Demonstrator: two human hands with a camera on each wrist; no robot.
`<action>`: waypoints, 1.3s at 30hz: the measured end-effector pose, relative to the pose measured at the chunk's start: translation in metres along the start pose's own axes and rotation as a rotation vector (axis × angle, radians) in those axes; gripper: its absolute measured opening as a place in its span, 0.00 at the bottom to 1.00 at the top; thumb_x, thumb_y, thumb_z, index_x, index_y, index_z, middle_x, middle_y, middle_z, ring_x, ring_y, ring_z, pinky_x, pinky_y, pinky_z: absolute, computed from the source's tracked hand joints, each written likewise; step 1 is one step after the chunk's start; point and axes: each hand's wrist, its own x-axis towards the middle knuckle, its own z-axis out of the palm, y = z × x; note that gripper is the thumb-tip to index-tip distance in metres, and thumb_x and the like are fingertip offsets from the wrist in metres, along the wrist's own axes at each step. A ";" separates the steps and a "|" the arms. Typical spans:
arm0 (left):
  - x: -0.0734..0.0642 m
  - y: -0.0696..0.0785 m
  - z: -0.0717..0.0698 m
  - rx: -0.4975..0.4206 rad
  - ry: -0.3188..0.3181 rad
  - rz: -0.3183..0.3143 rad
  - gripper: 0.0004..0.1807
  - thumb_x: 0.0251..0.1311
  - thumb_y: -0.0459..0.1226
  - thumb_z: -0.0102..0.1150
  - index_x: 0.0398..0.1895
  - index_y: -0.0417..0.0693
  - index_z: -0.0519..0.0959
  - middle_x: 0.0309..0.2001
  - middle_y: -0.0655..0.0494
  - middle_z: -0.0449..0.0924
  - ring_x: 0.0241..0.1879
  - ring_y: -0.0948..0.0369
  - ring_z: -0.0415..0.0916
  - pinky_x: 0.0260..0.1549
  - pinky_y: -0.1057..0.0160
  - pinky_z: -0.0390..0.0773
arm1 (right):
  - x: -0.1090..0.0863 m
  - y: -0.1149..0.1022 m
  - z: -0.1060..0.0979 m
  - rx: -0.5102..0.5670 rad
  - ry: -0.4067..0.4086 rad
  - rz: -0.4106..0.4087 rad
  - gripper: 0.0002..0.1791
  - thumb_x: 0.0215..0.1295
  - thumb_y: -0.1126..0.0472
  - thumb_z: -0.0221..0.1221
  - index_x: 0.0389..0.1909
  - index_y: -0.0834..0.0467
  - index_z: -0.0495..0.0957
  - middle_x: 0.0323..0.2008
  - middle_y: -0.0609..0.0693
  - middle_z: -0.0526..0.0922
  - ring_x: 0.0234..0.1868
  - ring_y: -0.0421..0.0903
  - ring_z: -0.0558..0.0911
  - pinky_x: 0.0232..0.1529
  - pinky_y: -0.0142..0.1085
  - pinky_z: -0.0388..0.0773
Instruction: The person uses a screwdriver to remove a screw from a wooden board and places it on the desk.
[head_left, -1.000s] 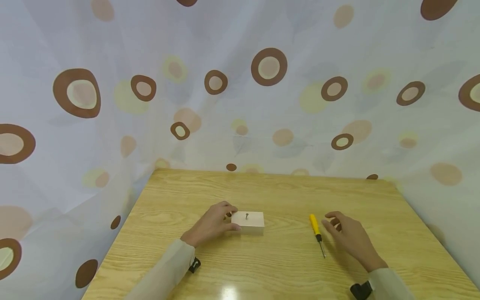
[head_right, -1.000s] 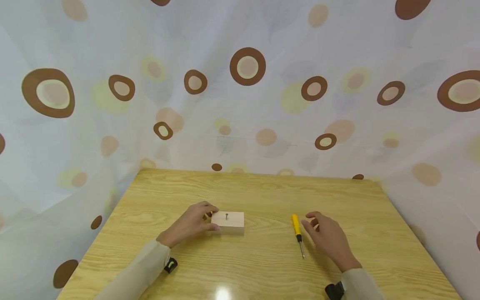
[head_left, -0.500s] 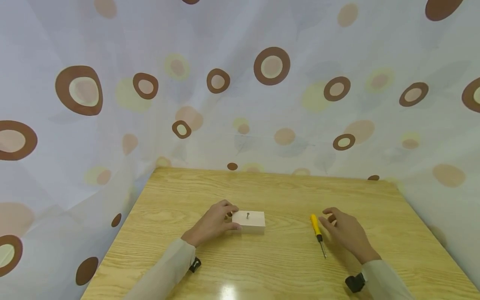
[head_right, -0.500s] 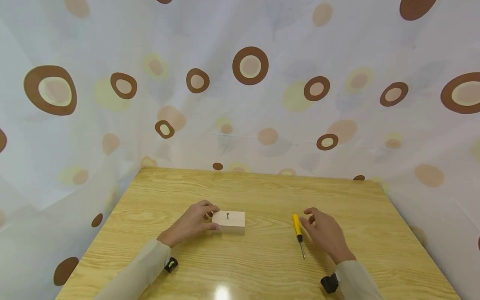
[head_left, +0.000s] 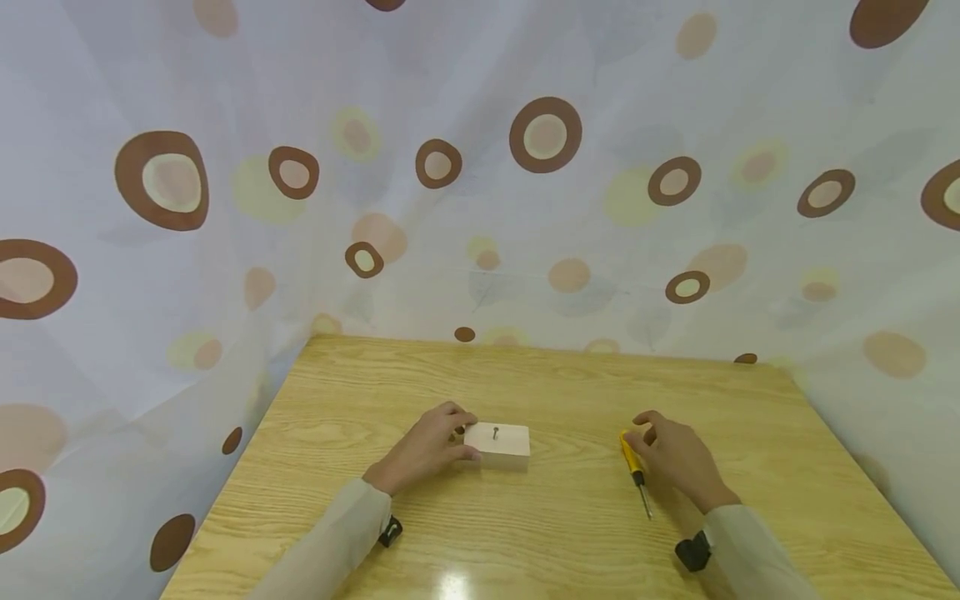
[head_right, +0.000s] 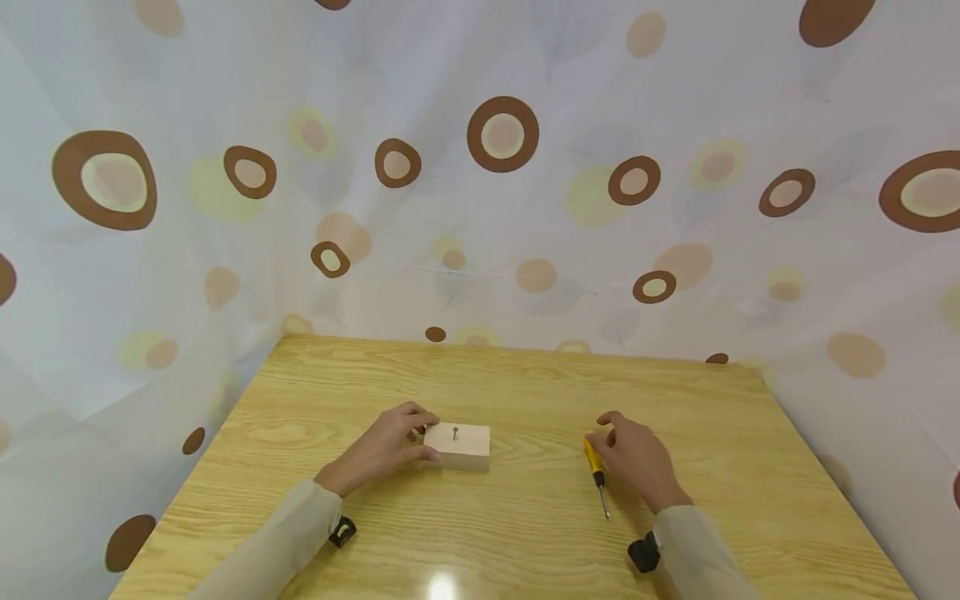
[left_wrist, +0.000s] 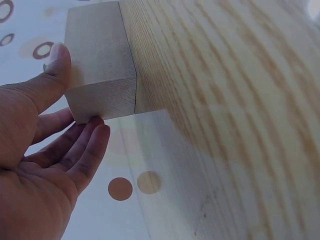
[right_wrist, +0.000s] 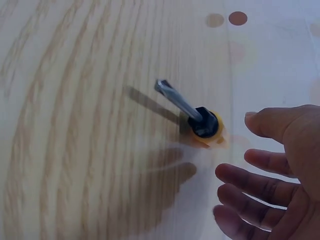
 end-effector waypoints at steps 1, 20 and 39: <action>0.000 0.000 0.000 -0.004 0.000 0.001 0.31 0.54 0.52 0.63 0.57 0.44 0.76 0.50 0.53 0.73 0.45 0.58 0.75 0.43 0.67 0.77 | 0.001 0.001 0.002 -0.004 -0.005 0.001 0.28 0.68 0.43 0.54 0.57 0.61 0.72 0.38 0.53 0.83 0.31 0.45 0.81 0.29 0.42 0.79; -0.002 0.000 -0.001 0.013 -0.013 0.003 0.31 0.56 0.51 0.62 0.59 0.42 0.75 0.52 0.51 0.73 0.46 0.59 0.75 0.43 0.68 0.77 | 0.015 0.003 0.016 0.008 -0.079 0.022 0.31 0.67 0.45 0.57 0.59 0.66 0.67 0.31 0.50 0.81 0.23 0.42 0.75 0.24 0.37 0.74; -0.002 -0.001 -0.002 0.040 -0.051 -0.009 0.34 0.59 0.52 0.59 0.63 0.40 0.71 0.54 0.52 0.72 0.48 0.59 0.74 0.45 0.67 0.77 | 0.016 0.002 0.010 0.103 -0.046 0.018 0.19 0.67 0.54 0.59 0.49 0.65 0.78 0.39 0.57 0.83 0.35 0.48 0.81 0.31 0.40 0.79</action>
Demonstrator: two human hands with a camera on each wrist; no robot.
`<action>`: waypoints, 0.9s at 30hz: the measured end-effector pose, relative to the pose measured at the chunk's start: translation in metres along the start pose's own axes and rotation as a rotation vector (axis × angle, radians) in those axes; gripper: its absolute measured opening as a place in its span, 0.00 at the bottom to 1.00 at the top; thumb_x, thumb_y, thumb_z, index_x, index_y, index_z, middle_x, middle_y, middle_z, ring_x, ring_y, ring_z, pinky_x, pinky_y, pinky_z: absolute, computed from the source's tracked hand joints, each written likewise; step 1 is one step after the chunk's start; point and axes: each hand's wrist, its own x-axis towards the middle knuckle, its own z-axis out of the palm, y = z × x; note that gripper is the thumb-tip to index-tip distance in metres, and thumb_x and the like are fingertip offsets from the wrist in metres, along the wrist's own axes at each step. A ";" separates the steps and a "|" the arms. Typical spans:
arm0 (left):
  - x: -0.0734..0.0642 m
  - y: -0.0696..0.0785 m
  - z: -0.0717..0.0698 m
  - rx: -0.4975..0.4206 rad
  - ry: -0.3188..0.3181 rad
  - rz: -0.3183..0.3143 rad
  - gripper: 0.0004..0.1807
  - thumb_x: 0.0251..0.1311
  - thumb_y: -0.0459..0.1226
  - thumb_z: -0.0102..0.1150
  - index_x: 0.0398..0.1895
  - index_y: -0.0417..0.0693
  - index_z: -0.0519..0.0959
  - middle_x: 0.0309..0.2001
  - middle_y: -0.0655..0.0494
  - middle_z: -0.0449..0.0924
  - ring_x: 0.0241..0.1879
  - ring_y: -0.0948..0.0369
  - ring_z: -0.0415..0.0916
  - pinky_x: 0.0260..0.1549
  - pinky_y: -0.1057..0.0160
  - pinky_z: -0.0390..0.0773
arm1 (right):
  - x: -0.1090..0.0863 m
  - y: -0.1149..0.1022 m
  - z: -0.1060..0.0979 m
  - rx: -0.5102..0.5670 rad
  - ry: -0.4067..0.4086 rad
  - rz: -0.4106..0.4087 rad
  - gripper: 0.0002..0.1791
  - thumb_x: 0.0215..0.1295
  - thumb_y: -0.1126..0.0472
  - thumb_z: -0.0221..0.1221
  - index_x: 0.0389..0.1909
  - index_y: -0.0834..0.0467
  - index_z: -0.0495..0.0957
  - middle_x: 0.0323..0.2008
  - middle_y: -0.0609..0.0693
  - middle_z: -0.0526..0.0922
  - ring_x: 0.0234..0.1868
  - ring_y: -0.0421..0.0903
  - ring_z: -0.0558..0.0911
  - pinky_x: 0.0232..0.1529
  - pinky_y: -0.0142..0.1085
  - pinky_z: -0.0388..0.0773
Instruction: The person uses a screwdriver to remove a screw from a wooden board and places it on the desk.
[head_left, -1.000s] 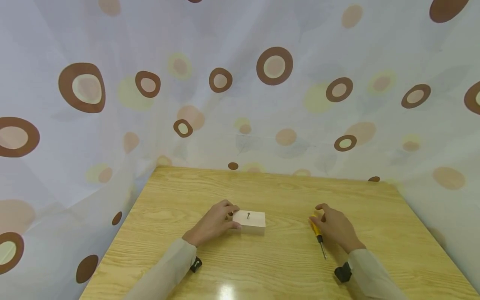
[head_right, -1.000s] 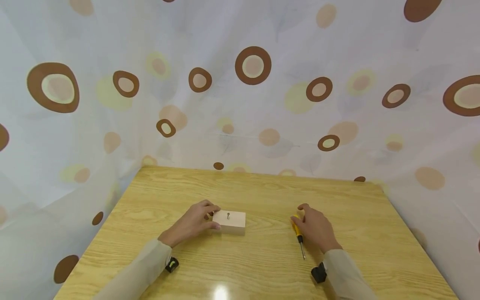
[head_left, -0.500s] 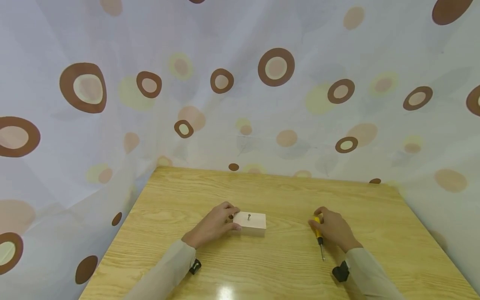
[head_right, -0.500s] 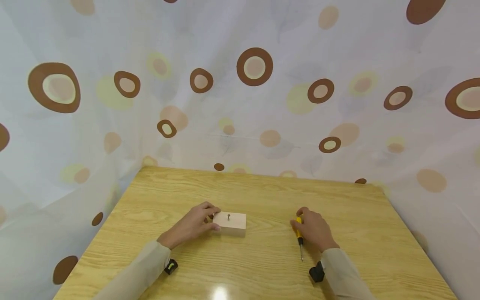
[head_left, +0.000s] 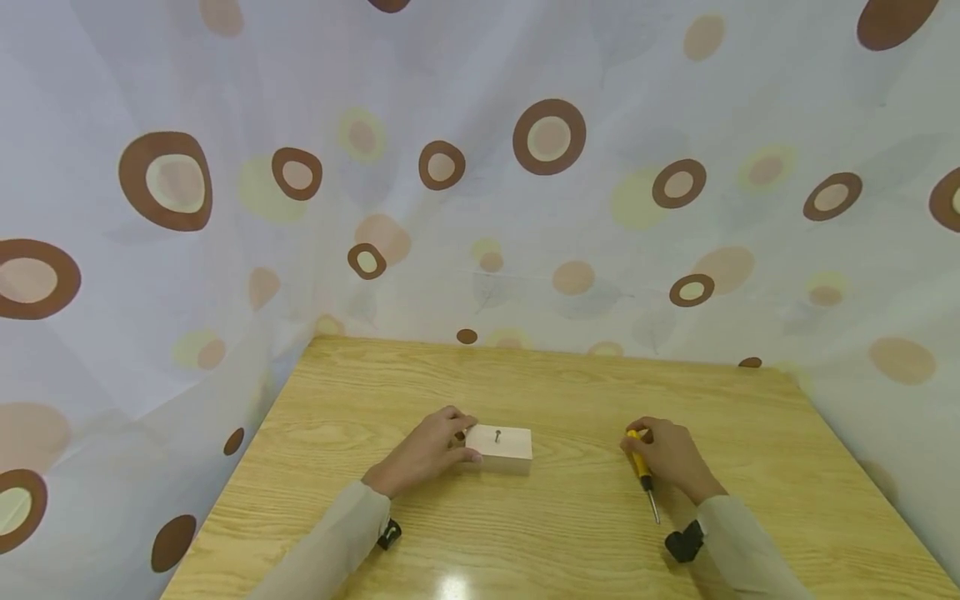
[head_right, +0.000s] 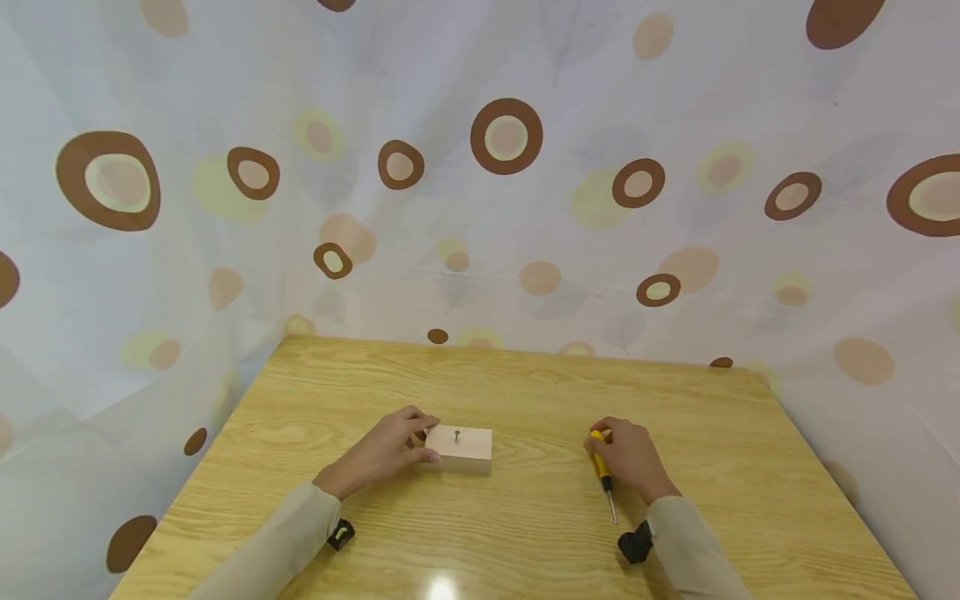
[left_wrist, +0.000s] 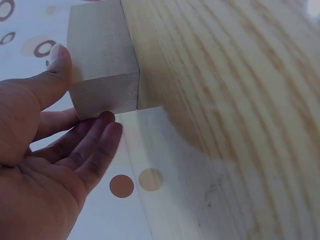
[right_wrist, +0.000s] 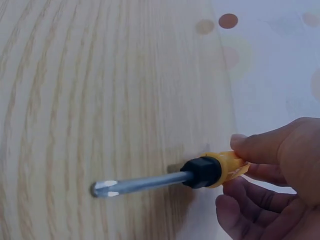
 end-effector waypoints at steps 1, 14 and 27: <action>0.000 -0.001 0.000 0.014 -0.005 0.008 0.34 0.60 0.52 0.58 0.63 0.40 0.71 0.54 0.51 0.72 0.49 0.59 0.74 0.45 0.67 0.77 | -0.001 0.000 -0.001 0.006 0.007 -0.006 0.18 0.67 0.54 0.59 0.49 0.64 0.78 0.37 0.56 0.83 0.33 0.46 0.81 0.29 0.39 0.78; -0.005 -0.001 -0.002 0.008 -0.017 -0.029 0.33 0.61 0.51 0.58 0.64 0.41 0.70 0.55 0.52 0.72 0.51 0.59 0.73 0.48 0.63 0.76 | -0.009 -0.010 -0.016 0.079 0.066 0.016 0.28 0.67 0.44 0.56 0.53 0.65 0.78 0.37 0.54 0.83 0.30 0.43 0.79 0.26 0.36 0.76; -0.001 0.001 -0.004 -0.006 -0.031 -0.004 0.33 0.62 0.51 0.57 0.64 0.40 0.70 0.54 0.52 0.72 0.51 0.58 0.73 0.46 0.64 0.76 | -0.015 -0.031 -0.029 0.169 0.174 -0.032 0.29 0.64 0.36 0.54 0.50 0.56 0.79 0.35 0.50 0.83 0.21 0.47 0.78 0.24 0.37 0.76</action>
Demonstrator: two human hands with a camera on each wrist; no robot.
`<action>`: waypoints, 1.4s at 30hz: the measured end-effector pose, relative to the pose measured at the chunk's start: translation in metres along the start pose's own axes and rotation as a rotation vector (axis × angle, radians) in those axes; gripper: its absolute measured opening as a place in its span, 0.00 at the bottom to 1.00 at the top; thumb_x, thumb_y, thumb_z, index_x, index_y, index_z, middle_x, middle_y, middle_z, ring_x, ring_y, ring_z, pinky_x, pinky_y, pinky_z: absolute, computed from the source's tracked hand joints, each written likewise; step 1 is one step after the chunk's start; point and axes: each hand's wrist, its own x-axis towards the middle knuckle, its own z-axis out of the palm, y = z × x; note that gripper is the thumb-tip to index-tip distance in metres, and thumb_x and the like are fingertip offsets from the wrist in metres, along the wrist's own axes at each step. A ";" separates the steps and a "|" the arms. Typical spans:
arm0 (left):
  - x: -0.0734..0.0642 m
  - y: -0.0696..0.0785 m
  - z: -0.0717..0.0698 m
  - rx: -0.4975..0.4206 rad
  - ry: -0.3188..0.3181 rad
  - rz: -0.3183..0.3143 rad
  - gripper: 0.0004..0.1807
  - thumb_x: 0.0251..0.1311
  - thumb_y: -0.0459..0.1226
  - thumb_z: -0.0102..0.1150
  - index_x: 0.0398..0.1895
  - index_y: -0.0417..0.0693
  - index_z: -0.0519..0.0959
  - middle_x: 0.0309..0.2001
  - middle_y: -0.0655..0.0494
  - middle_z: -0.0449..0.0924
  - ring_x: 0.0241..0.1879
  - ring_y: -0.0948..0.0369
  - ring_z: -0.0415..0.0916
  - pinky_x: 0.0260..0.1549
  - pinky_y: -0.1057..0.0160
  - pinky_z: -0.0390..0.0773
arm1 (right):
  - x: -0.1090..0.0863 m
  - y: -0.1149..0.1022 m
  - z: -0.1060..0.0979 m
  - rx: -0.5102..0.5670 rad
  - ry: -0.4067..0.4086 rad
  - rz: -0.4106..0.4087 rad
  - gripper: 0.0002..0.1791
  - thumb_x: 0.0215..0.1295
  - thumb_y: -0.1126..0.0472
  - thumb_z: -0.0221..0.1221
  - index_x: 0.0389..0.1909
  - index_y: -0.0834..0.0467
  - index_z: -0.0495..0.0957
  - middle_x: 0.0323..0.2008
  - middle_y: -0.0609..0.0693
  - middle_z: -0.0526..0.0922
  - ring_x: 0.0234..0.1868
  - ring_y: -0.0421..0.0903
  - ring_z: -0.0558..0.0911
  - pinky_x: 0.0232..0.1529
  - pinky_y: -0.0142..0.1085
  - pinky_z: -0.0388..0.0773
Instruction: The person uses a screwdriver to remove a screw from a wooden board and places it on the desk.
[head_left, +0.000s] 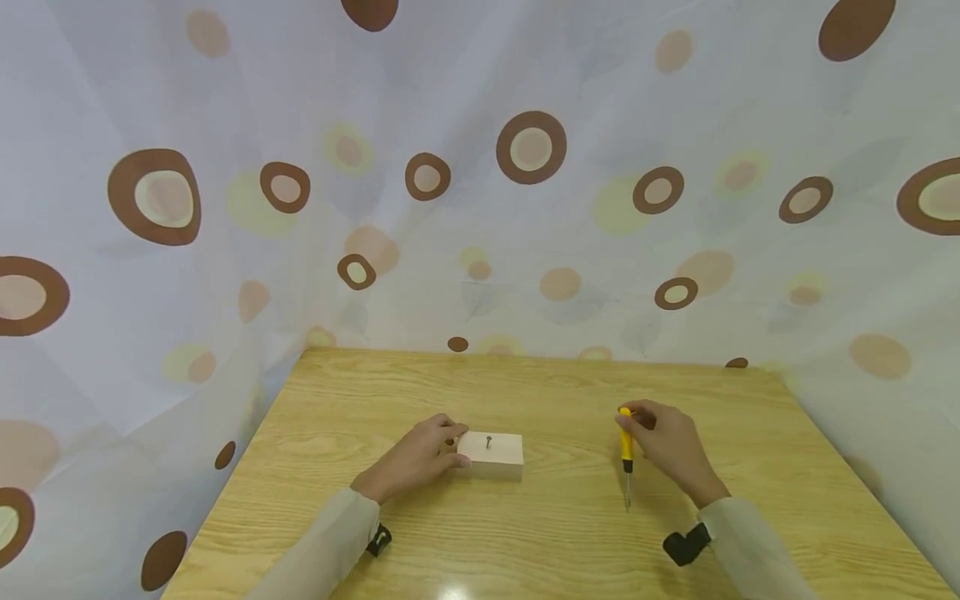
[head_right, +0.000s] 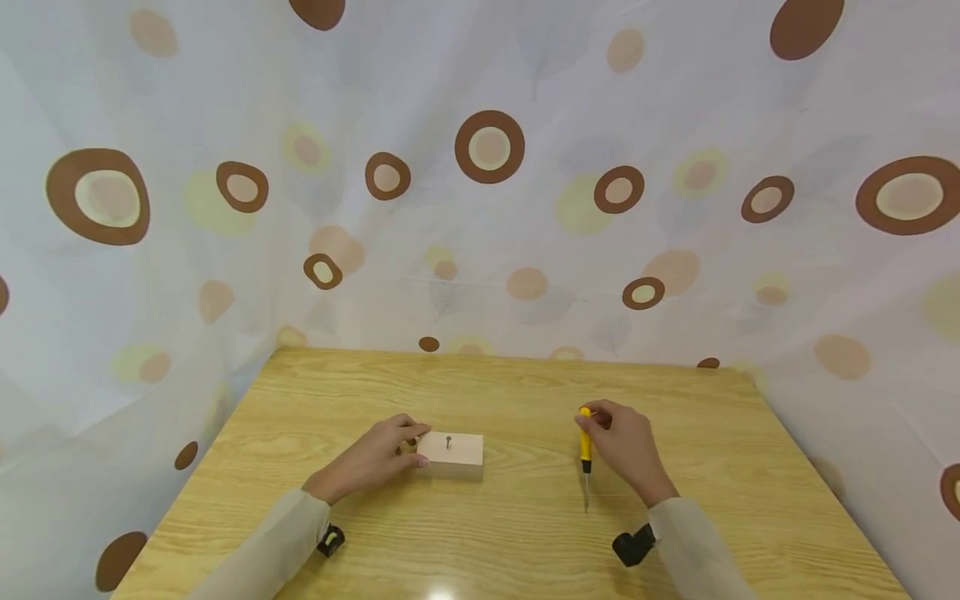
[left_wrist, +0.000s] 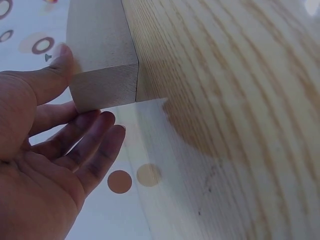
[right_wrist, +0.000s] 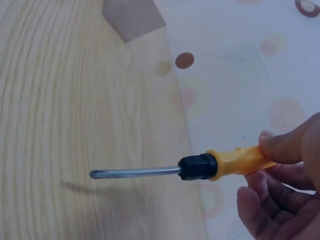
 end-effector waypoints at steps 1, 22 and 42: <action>0.000 0.000 0.000 0.003 -0.001 0.000 0.33 0.62 0.52 0.57 0.64 0.40 0.70 0.54 0.53 0.72 0.50 0.58 0.73 0.45 0.64 0.76 | 0.001 -0.003 0.000 -0.006 0.009 -0.015 0.28 0.65 0.37 0.54 0.49 0.55 0.79 0.34 0.48 0.83 0.22 0.46 0.78 0.25 0.37 0.75; 0.003 -0.001 -0.003 0.068 0.018 0.017 0.32 0.61 0.50 0.58 0.64 0.41 0.71 0.53 0.53 0.74 0.50 0.60 0.72 0.48 0.62 0.76 | 0.008 -0.048 0.000 0.091 0.029 -0.109 0.20 0.65 0.43 0.58 0.50 0.51 0.77 0.36 0.47 0.82 0.32 0.45 0.81 0.24 0.34 0.80; 0.000 -0.001 -0.002 -0.003 -0.007 0.000 0.32 0.60 0.49 0.59 0.64 0.41 0.70 0.53 0.52 0.73 0.50 0.59 0.73 0.46 0.63 0.76 | 0.015 -0.089 0.015 0.204 0.074 -0.271 0.12 0.64 0.52 0.62 0.47 0.47 0.78 0.34 0.43 0.80 0.34 0.45 0.80 0.26 0.37 0.81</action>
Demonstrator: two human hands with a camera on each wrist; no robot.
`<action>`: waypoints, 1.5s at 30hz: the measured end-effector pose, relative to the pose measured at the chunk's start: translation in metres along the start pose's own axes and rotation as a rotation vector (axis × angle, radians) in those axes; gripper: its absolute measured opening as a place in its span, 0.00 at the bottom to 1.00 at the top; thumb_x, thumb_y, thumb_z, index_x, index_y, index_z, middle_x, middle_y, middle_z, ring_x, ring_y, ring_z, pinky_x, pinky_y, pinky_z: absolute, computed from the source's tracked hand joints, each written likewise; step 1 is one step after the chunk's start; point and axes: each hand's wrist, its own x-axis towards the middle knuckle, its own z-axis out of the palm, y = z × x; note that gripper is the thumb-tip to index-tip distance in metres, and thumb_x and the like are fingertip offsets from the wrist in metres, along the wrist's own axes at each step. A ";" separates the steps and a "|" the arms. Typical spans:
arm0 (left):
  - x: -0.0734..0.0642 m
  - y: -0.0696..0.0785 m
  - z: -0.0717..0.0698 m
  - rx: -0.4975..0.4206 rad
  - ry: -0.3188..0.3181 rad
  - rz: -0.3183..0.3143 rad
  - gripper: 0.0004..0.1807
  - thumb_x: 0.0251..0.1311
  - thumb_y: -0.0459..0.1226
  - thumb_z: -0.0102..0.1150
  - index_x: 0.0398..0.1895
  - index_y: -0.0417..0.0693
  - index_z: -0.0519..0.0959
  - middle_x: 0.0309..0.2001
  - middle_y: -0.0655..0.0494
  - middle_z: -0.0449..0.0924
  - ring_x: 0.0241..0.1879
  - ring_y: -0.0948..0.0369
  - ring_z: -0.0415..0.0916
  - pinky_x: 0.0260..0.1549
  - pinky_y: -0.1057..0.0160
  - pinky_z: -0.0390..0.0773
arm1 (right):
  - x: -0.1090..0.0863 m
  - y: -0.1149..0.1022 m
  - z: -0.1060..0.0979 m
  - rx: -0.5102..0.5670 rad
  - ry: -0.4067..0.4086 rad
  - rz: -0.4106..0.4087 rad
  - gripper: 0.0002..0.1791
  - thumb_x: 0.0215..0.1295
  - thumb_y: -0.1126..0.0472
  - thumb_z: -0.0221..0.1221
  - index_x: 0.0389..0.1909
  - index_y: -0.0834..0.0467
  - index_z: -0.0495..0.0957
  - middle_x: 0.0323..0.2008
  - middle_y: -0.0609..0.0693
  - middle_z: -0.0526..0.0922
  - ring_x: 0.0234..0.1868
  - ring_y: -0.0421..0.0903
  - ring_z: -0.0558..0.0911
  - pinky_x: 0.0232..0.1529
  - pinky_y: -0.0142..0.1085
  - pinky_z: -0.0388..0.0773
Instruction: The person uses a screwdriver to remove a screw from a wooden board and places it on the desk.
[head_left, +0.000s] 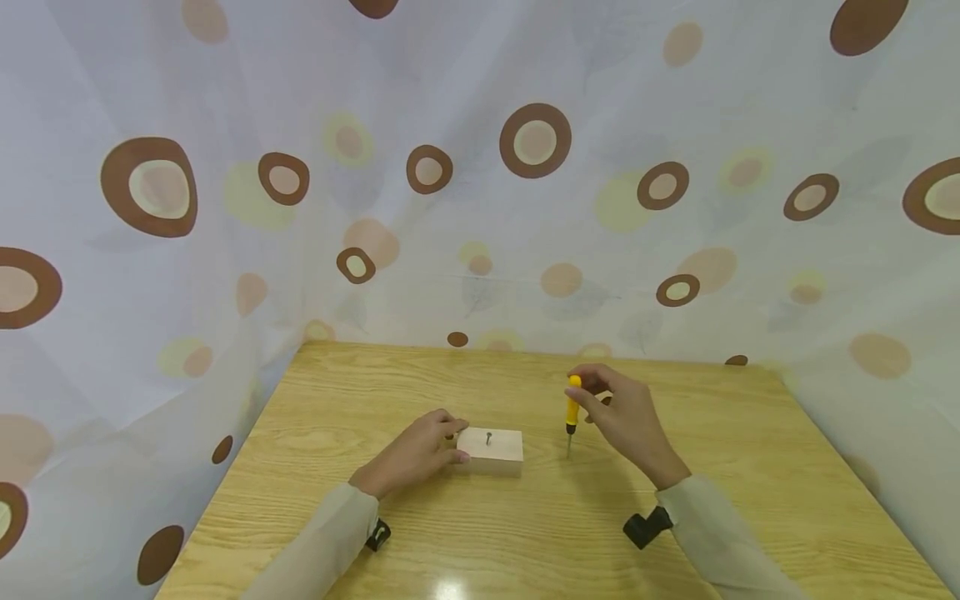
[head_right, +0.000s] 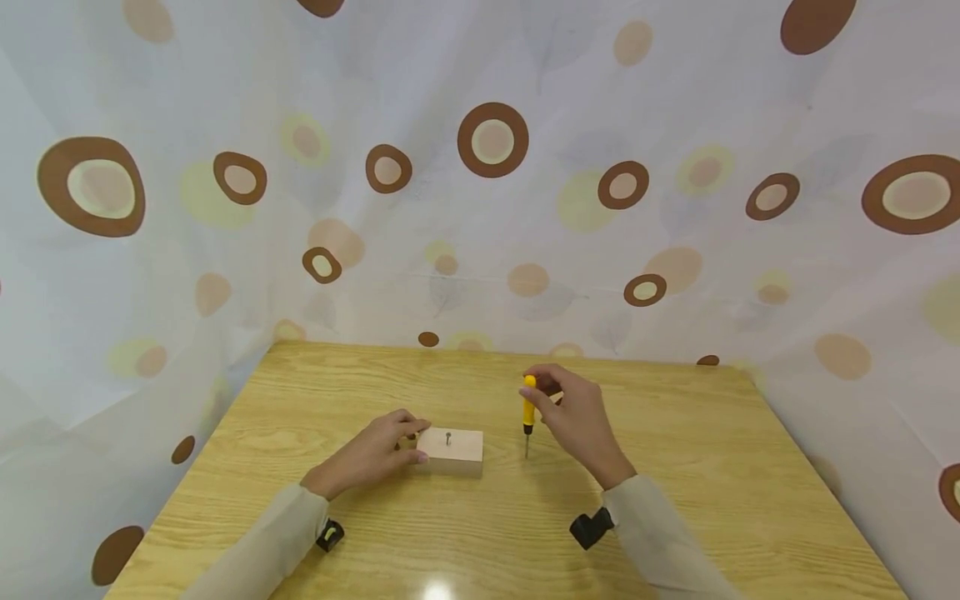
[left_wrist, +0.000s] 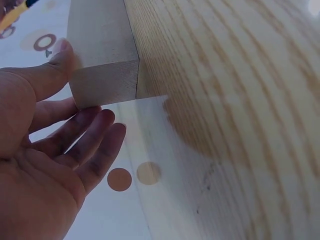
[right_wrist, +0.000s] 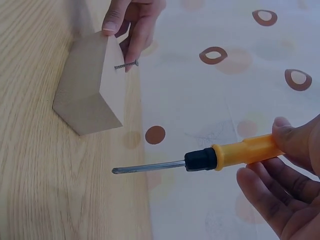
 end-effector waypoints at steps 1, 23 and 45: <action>0.000 0.000 0.000 -0.010 0.000 0.005 0.32 0.61 0.49 0.59 0.64 0.41 0.70 0.53 0.52 0.73 0.49 0.58 0.74 0.45 0.64 0.76 | 0.002 -0.001 0.001 -0.001 0.002 -0.010 0.12 0.64 0.52 0.62 0.47 0.47 0.78 0.34 0.43 0.80 0.33 0.44 0.80 0.26 0.37 0.81; -0.001 -0.005 -0.001 -0.103 -0.016 0.009 0.33 0.59 0.49 0.62 0.64 0.43 0.71 0.54 0.54 0.72 0.46 0.60 0.76 0.42 0.70 0.77 | 0.022 -0.022 0.036 0.091 0.029 -0.058 0.13 0.62 0.54 0.63 0.47 0.48 0.78 0.34 0.44 0.80 0.32 0.41 0.79 0.25 0.38 0.81; 0.004 -0.006 0.001 -0.040 -0.009 -0.007 0.33 0.56 0.53 0.64 0.61 0.45 0.74 0.53 0.55 0.74 0.47 0.60 0.76 0.44 0.67 0.78 | 0.034 -0.038 0.064 0.151 0.084 -0.129 0.13 0.63 0.53 0.62 0.46 0.52 0.78 0.35 0.47 0.81 0.32 0.46 0.81 0.25 0.35 0.81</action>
